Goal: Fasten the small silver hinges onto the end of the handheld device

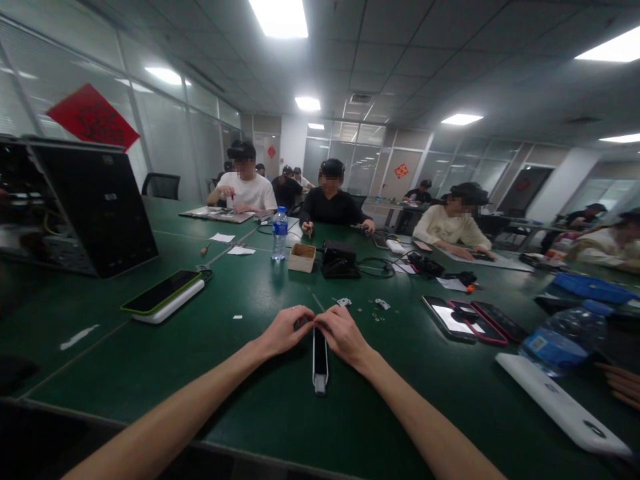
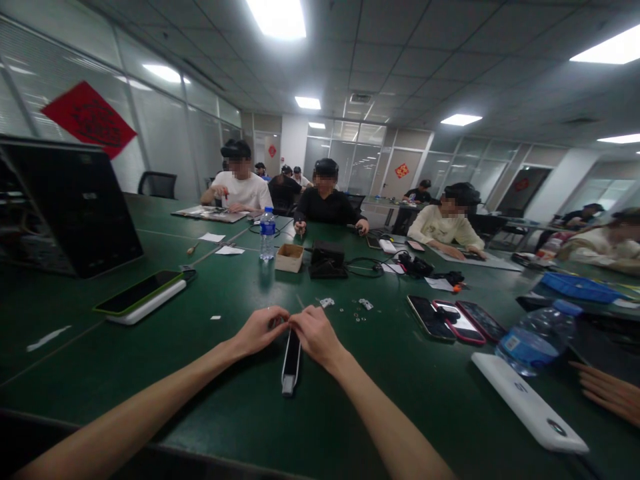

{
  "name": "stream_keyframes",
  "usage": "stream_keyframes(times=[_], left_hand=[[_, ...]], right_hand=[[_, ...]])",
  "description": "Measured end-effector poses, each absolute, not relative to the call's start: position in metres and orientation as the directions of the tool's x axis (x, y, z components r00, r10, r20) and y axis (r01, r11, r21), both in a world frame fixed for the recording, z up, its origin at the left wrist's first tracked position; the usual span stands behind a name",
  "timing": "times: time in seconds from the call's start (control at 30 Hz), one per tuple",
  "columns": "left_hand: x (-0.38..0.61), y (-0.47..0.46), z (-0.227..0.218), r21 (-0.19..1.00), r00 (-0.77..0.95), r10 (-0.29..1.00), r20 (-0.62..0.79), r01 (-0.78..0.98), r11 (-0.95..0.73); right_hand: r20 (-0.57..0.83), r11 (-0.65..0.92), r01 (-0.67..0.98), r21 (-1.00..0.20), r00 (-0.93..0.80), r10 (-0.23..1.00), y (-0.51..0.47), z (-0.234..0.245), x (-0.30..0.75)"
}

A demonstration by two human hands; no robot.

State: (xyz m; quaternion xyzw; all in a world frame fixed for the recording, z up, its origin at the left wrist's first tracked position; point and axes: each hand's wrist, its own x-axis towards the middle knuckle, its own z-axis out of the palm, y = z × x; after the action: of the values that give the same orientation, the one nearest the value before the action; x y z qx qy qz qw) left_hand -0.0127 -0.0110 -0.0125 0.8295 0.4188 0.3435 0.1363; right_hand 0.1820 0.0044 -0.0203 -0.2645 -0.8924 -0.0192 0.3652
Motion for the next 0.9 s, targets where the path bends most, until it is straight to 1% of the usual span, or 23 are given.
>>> stream_keyframes(times=[0.17, 0.33, 0.5, 0.57, 0.63, 0.73, 0.83, 0.9], left_hand=[[-0.013, -0.010, -0.013, 0.520, 0.433, 0.774, 0.461, 0.575, -0.631], [-0.018, -0.009, -0.011, 0.567, 0.464, 0.778, 0.424, 0.534, -0.627], [-0.019, -0.011, -0.005, 0.624, 0.477, 0.787, 0.391, 0.492, -0.608], [-0.019, -0.011, -0.002, 0.616, 0.467, 0.789, 0.399, 0.501, -0.608], [-0.022, -0.009, -0.001, 0.581, 0.456, 0.791, 0.408, 0.538, -0.611], [-0.028, -0.004, -0.002, 0.524, 0.442, 0.809, 0.387, 0.617, -0.588], [-0.034, 0.000, -0.007, 0.526, 0.447, 0.833, 0.327, 0.646, -0.553], [-0.035, 0.000, -0.009, 0.549, 0.458, 0.841, 0.288, 0.641, -0.537]], right_hand=[[0.735, 0.859, 0.495, -0.132, -0.533, 0.420, 0.008, -0.026, 0.180], [0.779, 0.843, 0.531, -0.092, -0.488, 0.393, 0.011, -0.028, 0.182], [0.771, 0.812, 0.577, -0.085, -0.478, 0.420, 0.011, -0.025, 0.183], [0.751, 0.798, 0.597, -0.080, -0.490, 0.442, 0.013, -0.023, 0.186], [0.734, 0.759, 0.644, -0.095, -0.469, 0.491, 0.016, -0.020, 0.192], [0.665, 0.689, 0.705, -0.167, -0.435, 0.607, 0.023, -0.017, 0.206], [0.500, 0.668, 0.701, -0.248, -0.498, 0.708, 0.028, -0.016, 0.222], [0.401, 0.661, 0.689, -0.297, -0.538, 0.741, 0.029, -0.017, 0.228]])
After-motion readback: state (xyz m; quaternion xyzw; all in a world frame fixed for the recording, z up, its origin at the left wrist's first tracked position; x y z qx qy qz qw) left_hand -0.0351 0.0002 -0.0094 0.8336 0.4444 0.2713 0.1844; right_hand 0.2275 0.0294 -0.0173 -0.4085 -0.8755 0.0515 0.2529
